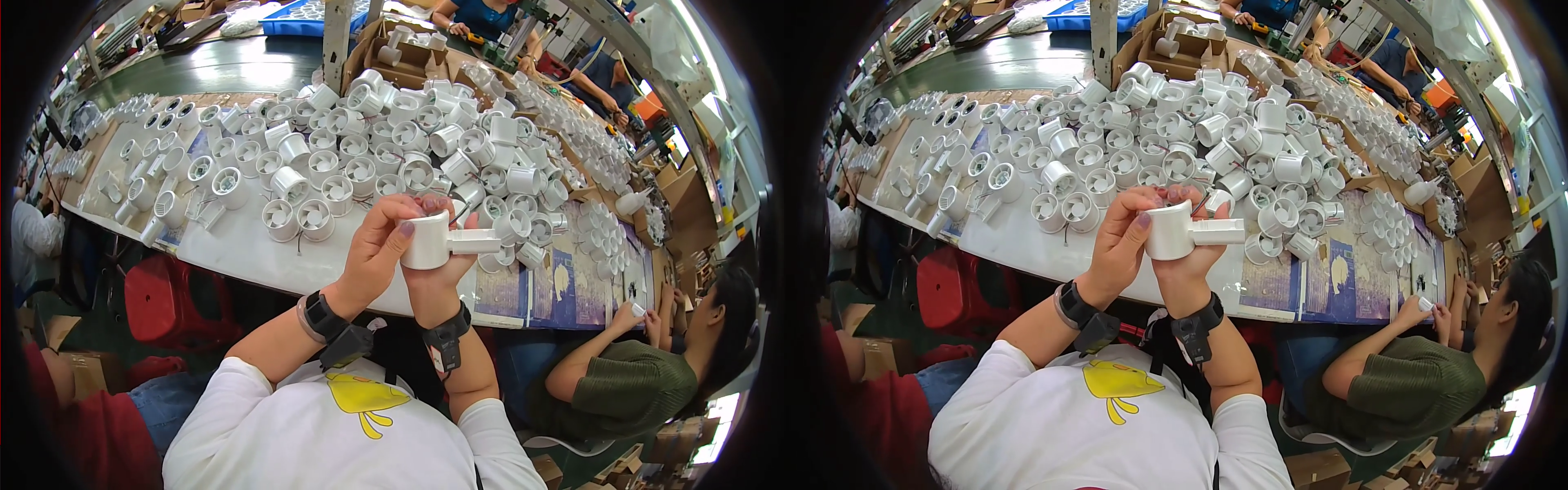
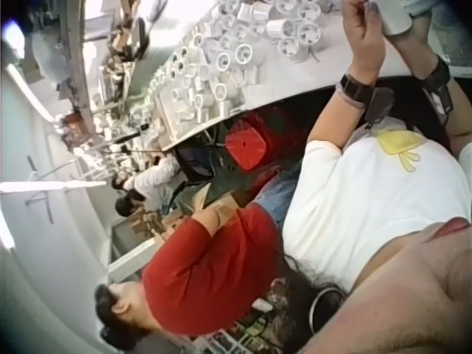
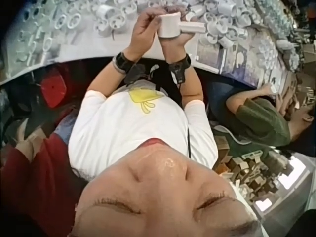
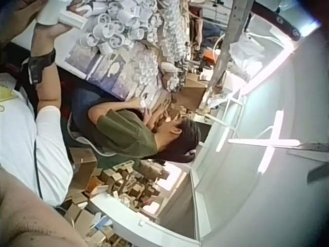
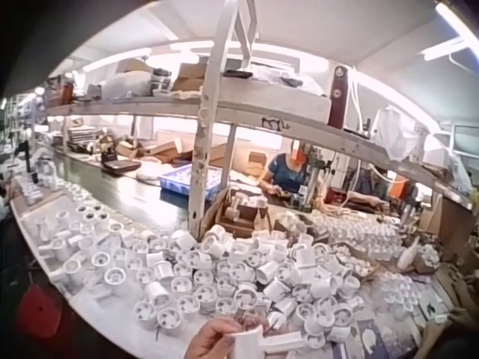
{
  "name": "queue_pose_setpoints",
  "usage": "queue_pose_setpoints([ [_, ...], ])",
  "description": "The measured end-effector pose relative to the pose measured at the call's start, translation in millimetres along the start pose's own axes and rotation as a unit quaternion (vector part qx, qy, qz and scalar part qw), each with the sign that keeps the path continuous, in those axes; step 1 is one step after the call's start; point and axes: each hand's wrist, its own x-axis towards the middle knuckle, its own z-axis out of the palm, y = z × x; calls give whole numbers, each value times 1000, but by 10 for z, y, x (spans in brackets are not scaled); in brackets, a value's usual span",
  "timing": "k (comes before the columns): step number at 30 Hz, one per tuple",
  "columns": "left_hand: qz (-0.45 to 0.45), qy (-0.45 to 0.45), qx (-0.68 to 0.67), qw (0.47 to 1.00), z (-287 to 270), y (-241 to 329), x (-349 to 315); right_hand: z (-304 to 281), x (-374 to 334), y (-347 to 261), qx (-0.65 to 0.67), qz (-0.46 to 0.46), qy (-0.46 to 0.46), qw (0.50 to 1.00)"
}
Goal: The person assembles a handheld fan by threading wires through a plastic housing and pressing the motor into place. They then pick up a fan cover, press it onto the housing, and set the assembled unit onto the table.
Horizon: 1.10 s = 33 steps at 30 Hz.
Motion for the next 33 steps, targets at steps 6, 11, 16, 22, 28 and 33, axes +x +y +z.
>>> queue_pose_setpoints([
  [6,53,11,186,981,-25,30,-8,-101,40,17,33,54,23,998],
  [11,49,-33,234,970,-123,70,72,-150,64,15,108,110,40,987],
  [16,11,-100,190,977,-197,133,118,-152,34,-21,85,108,70,988],
  [22,79,-72,173,979,-219,-25,63,-164,22,2,86,101,7,991],
  [28,17,-21,121,992,-48,200,153,-57,97,-52,99,102,-16,990],
  [33,156,-76,464,869,-39,340,279,-61,72,-125,17,90,80,993],
])
